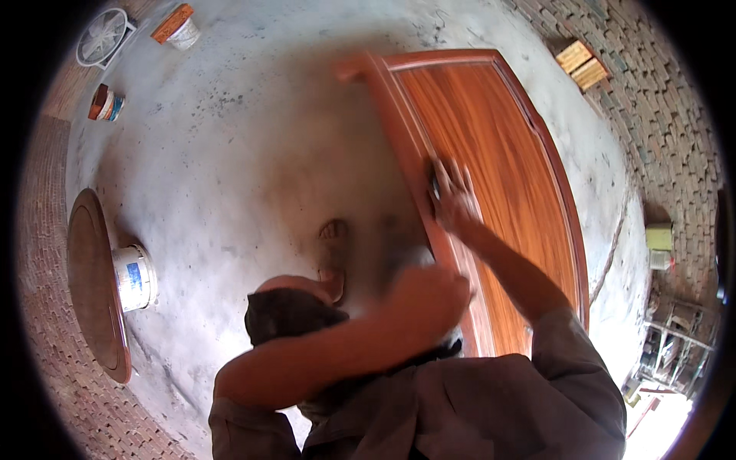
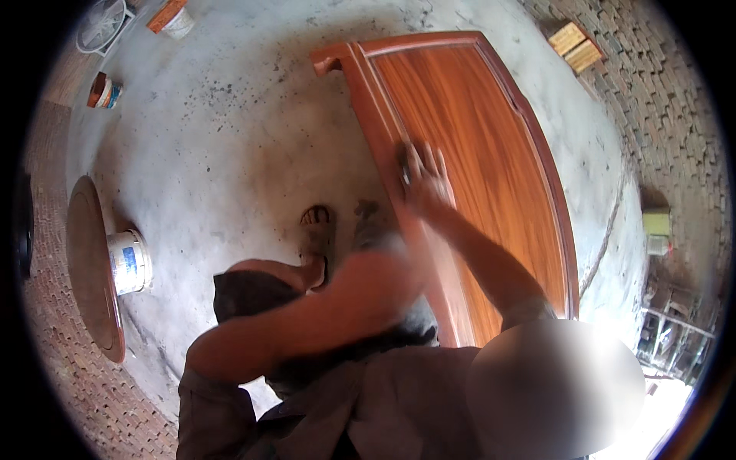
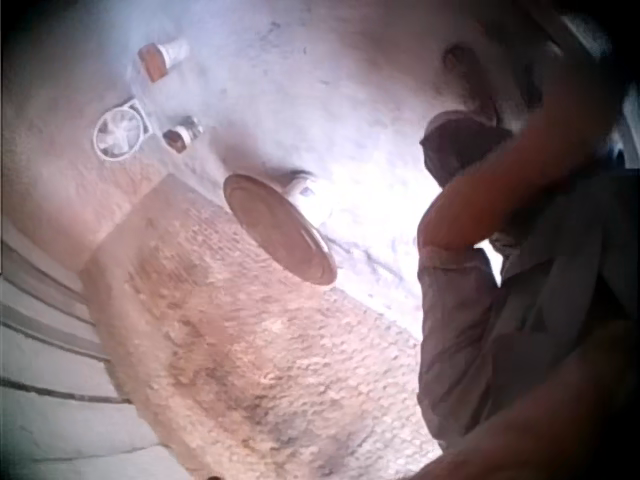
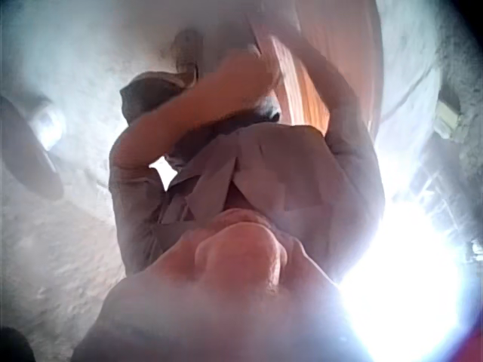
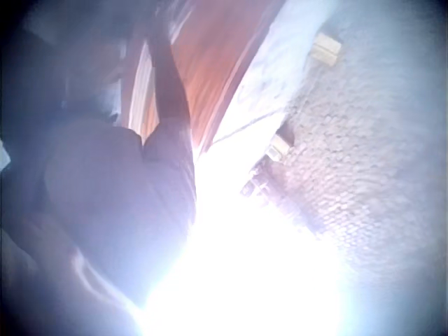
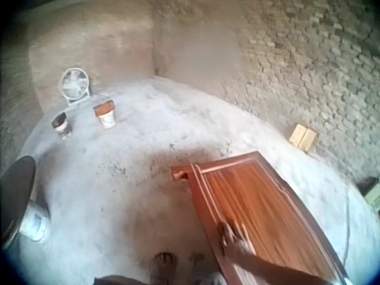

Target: The person is polishing a wooden door lying flat on the floor. They use a cloth to rub the surface and a small scraper tool to work on the edges and grooves of the door.

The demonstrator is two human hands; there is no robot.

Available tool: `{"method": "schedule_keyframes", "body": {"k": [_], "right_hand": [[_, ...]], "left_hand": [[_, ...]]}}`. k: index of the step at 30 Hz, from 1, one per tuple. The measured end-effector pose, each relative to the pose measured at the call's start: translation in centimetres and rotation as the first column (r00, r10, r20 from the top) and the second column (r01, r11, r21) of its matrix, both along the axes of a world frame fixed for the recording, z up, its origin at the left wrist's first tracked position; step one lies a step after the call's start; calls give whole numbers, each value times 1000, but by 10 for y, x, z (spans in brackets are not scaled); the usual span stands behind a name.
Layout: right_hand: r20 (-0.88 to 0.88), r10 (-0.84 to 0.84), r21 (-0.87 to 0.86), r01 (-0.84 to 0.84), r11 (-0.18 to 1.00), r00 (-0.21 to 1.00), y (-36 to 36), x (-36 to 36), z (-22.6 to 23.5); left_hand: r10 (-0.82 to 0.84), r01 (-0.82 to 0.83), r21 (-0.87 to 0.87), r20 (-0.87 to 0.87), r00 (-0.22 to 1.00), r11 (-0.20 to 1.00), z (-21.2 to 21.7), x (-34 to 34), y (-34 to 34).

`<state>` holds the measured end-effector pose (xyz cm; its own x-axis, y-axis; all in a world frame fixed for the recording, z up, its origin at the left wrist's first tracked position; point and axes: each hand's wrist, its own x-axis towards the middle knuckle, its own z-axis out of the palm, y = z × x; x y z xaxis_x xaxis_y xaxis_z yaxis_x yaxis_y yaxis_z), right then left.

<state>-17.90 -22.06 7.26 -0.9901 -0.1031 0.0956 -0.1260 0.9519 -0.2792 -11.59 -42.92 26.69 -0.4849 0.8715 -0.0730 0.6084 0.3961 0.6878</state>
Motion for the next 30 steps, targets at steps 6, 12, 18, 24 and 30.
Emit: {"method": "schedule_keyframes", "body": {"k": [6, 12, 18, 24, 30], "right_hand": [[7, 73, 18, -73, 997, 997, -9, -52, -10], [45, 37, 109, -41, 993, 998, -5, -133, -27], [-18, 79, 95, -77, 993, 997, -8, -200, -30], [8, 43, 112, -44, 993, 999, -31, -241, -33], [-40, 4, 90, 0, 996, 999, -13, -280, -18]], "left_hand": [[-253, 278, -200, 139, 957, 940, 4, 51, -10], [-236, 224, -182, -49, 970, 958, 9, 35, -4], [-250, 257, -102, 81, 965, 961, 3, 63, -14], [-164, 158, -151, -26, 986, 976, 3, 56, -20], [-190, 181, -150, -43, 981, 972, 9, 53, -9]]}}
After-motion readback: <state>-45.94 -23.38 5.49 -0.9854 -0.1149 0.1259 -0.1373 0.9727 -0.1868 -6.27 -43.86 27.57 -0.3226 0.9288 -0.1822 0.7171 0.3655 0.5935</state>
